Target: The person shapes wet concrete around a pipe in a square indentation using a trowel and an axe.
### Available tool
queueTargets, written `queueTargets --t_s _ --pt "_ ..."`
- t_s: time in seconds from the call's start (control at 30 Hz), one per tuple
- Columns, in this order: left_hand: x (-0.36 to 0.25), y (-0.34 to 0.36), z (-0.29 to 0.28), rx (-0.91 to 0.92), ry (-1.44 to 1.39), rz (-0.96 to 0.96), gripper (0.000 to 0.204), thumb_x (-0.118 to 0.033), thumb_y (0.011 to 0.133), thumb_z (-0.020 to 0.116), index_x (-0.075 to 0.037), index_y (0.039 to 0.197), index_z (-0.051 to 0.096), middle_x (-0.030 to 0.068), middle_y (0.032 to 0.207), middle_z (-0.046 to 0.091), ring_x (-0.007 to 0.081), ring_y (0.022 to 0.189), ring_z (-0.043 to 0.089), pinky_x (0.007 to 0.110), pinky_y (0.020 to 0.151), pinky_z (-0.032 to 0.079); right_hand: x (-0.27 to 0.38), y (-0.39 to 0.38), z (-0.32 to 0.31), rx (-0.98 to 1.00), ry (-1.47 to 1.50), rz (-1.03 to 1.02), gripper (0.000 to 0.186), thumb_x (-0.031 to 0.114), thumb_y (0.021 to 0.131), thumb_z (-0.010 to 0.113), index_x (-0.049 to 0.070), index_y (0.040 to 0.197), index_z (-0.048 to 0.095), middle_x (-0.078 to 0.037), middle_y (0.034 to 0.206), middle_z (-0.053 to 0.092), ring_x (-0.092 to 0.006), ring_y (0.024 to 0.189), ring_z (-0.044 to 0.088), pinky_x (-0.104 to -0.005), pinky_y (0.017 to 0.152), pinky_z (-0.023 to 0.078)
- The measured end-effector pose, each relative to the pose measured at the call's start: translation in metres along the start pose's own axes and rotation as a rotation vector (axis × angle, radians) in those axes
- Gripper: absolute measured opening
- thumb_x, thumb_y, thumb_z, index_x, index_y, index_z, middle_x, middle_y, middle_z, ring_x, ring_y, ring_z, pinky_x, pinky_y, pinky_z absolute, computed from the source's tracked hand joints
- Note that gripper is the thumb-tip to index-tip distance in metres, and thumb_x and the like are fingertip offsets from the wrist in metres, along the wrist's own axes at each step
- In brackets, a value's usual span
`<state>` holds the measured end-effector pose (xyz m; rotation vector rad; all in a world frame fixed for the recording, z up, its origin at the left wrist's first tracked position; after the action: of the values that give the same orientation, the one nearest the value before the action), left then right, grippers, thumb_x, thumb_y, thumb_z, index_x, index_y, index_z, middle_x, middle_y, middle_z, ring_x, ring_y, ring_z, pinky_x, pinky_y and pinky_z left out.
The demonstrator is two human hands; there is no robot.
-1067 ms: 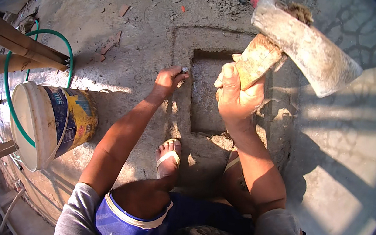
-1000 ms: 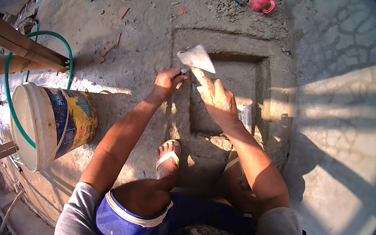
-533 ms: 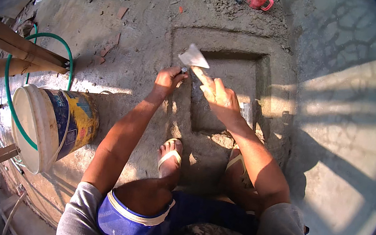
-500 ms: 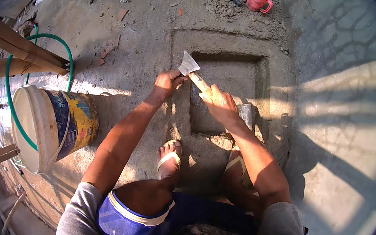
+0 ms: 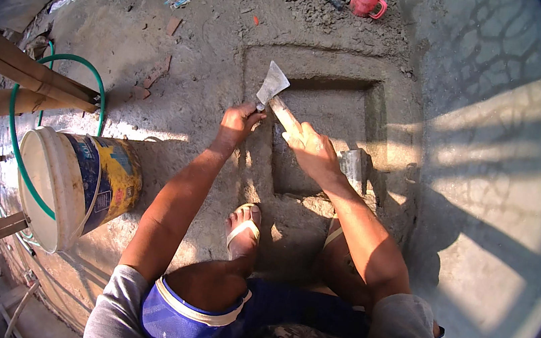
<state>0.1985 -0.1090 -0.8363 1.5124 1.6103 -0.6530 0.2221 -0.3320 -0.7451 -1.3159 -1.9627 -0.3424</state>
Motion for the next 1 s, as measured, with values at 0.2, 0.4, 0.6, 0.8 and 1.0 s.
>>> queueTargets --t_s 0.2,0.4,0.6,0.8,1.0 --pt "0.001 -0.007 -0.011 -0.004 -0.024 -0.057 0.019 -0.016 0.087 0.077 -0.001 0.094 0.068 0.017 0.083 0.066 0.034 0.074 0.066 0.04 0.067 0.051 0.081 -0.004 -0.049 -0.4 0.551 -0.289 0.032 0.03 0.098 0.068 -0.001 0.1 0.058 -0.018 0.075 0.067 -0.036 0.061 0.065 -0.0374 0.057 0.051" --pt "-0.018 -0.004 -0.005 -0.02 0.005 -0.009 0.017 -0.014 0.087 0.077 -0.001 0.093 0.069 0.0171 0.083 0.067 0.0323 0.074 0.066 0.039 0.067 0.051 0.013 -0.009 -0.006 0.005 -0.173 -0.219 0.036 0.033 0.094 0.07 0.0 0.101 0.057 -0.024 0.073 0.063 -0.0418 0.074 0.069 -0.0418 0.061 0.052" --pt "-0.001 -0.007 -0.013 0.043 0.029 -0.081 0.016 -0.014 0.087 0.076 -0.002 0.094 0.069 0.0167 0.084 0.068 0.0302 0.075 0.067 0.038 0.067 0.051 0.079 0.0 -0.051 -0.072 0.309 -0.093 0.034 0.035 0.098 0.066 0.003 0.099 0.055 -0.021 0.076 0.067 -0.0367 0.074 0.07 -0.0372 0.063 0.053" --pt "-0.007 -0.002 -0.005 0.061 -0.044 -0.092 0.016 -0.015 0.088 0.076 -0.002 0.096 0.07 0.0158 0.085 0.068 0.0295 0.075 0.067 0.037 0.067 0.05 0.06 -0.008 -0.038 -0.562 0.312 -0.542 0.029 0.026 0.095 0.071 0.002 0.106 0.059 -0.018 0.081 0.071 -0.0313 0.075 0.073 -0.0394 0.065 0.056" --pt "0.003 -0.008 -0.005 0.028 -0.005 -0.076 0.019 -0.017 0.089 0.075 -0.002 0.096 0.067 0.0169 0.082 0.065 0.0287 0.071 0.063 0.038 0.065 0.049 0.024 0.001 -0.02 0.026 0.06 -0.015 0.046 0.048 0.098 0.058 0.002 0.099 0.053 -0.025 0.079 0.067 -0.0481 0.08 0.067 -0.0539 0.067 0.051"
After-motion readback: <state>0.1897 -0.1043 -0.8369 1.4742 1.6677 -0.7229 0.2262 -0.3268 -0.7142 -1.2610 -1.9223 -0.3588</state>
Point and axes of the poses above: each hand's wrist, its own y-axis towards the middle knuckle, its own z-axis out of the palm, x = y × z, the point moved 4 cm from there along y, towards the middle knuckle
